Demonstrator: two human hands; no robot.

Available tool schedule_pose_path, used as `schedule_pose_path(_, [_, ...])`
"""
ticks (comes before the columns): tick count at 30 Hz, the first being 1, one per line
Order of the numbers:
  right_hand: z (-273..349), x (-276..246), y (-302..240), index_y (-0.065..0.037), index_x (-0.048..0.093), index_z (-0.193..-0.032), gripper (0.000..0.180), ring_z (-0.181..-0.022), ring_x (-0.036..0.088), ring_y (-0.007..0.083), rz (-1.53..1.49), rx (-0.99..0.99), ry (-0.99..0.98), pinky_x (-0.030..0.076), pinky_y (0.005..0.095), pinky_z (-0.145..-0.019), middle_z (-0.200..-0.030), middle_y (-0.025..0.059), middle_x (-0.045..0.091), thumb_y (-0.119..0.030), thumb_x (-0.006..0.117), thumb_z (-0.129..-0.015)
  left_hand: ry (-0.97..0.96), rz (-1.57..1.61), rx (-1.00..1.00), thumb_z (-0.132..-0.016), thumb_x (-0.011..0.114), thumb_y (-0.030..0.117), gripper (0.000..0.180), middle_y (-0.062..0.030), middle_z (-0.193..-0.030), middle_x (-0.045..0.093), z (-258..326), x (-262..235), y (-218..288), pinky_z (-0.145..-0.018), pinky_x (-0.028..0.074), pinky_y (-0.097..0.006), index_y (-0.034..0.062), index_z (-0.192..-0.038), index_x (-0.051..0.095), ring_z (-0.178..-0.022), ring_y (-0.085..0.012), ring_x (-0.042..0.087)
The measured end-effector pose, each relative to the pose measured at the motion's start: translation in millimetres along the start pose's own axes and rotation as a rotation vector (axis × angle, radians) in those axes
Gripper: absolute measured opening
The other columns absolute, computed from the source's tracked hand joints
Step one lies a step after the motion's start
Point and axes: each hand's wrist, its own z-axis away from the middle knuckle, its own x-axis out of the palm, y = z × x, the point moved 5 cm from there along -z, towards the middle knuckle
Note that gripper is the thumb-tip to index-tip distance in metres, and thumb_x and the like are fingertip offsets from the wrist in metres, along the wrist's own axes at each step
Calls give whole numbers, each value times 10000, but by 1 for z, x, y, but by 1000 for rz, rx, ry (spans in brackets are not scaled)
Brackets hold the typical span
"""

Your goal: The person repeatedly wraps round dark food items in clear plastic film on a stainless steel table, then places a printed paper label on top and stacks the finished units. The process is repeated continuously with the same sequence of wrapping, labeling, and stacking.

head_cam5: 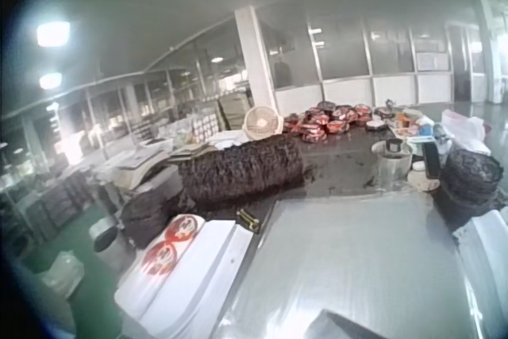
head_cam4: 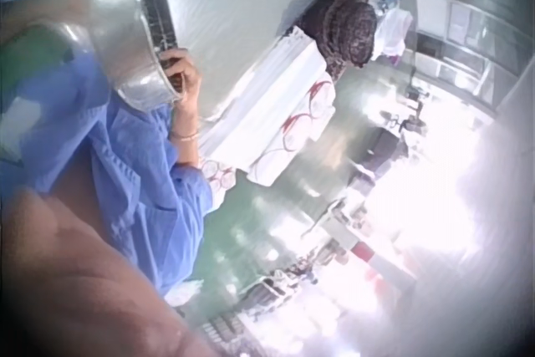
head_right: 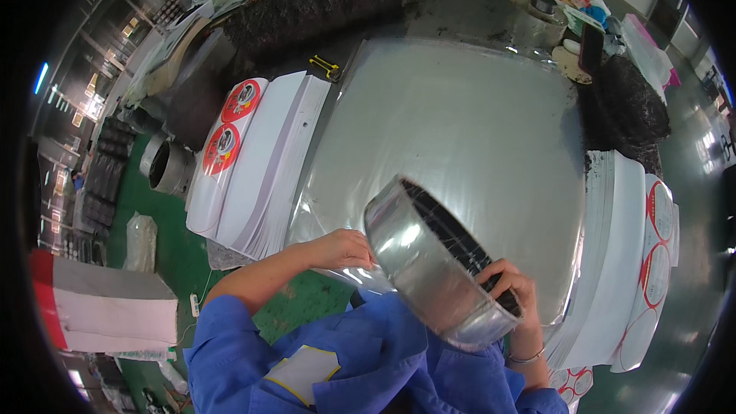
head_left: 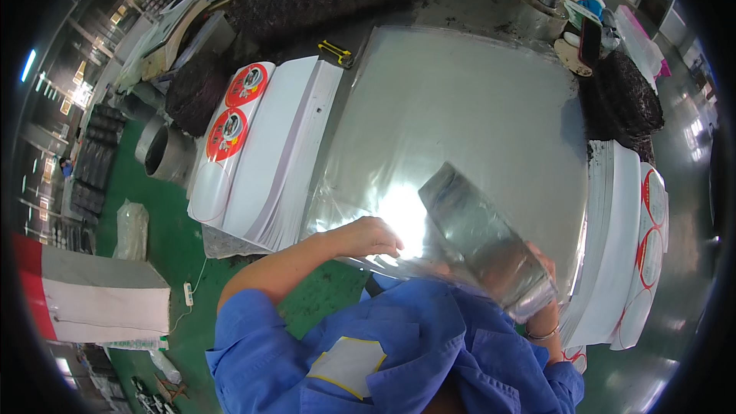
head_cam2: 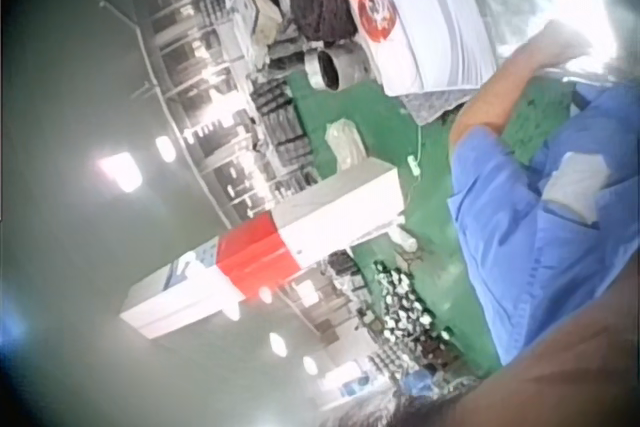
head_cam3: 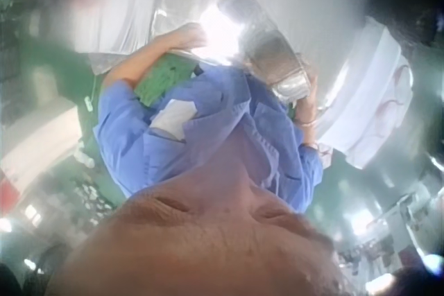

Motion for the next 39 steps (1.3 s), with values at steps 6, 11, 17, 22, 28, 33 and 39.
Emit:
schedule_pose_path(6, [-11,21,-5,-38,587,-651,453,-830,577,264,353,-193,-215,445,323,-717,-880,140,595,-464,725,-588,644,540,-297,-789,527,108,98,-76,-786,612,-33,-92,1,-625,437,-273,31,-728,535,-718,-179,586])
schedule_pose_path(11, [-79,-4,17,15,584,-862,494,-1147,396,411,1421,-325,-53,394,446,-911,-1076,142,525,-289,774,-523,524,-97,272,-821,533,158,107,-29,-890,628,-20,-131,98,-695,446,-297,67,-837,588,-757,-187,592])
schedule_pose_path(17, [-99,-159,22,-11,379,-1212,553,-1172,392,360,1121,-86,534,356,396,-951,-1231,198,430,-191,633,-754,309,-79,315,-812,572,205,159,-38,-932,624,-3,-16,28,-777,456,-340,65,-875,611,-900,-223,586])
schedule_pose_path(22, [-138,-257,-113,18,522,-1083,270,-1122,444,345,1543,-465,812,344,379,-966,-1143,189,523,2,459,-821,-67,204,189,-796,610,167,167,-55,-1006,610,-2,16,23,-890,417,-353,64,-927,619,-999,-236,551])
schedule_pose_path(28, [-218,-307,-146,3,576,-1048,396,-987,542,343,1709,-52,642,422,380,-874,-1040,199,580,-218,635,-725,-299,394,-92,-797,604,122,214,-56,-1117,559,-8,4,9,-896,420,-333,86,-1009,606,-1082,-209,495])
schedule_pose_path(33, [-234,-316,-146,-3,624,-961,379,-885,584,349,1715,73,466,453,398,-824,-921,206,615,-225,641,-654,-299,562,-317,-814,560,42,214,-73,-1126,547,-11,-9,2,-853,462,-293,56,-1024,597,-989,-181,553])
schedule_pose_path(39, [-233,-330,-139,-44,633,-912,281,-857,590,353,1748,91,657,469,418,-779,-872,198,620,-239,603,-712,-294,606,-247,-826,518,-24,222,-107,-1060,569,-23,-5,-4,-837,477,-277,9,-1037,578,-957,-186,580])
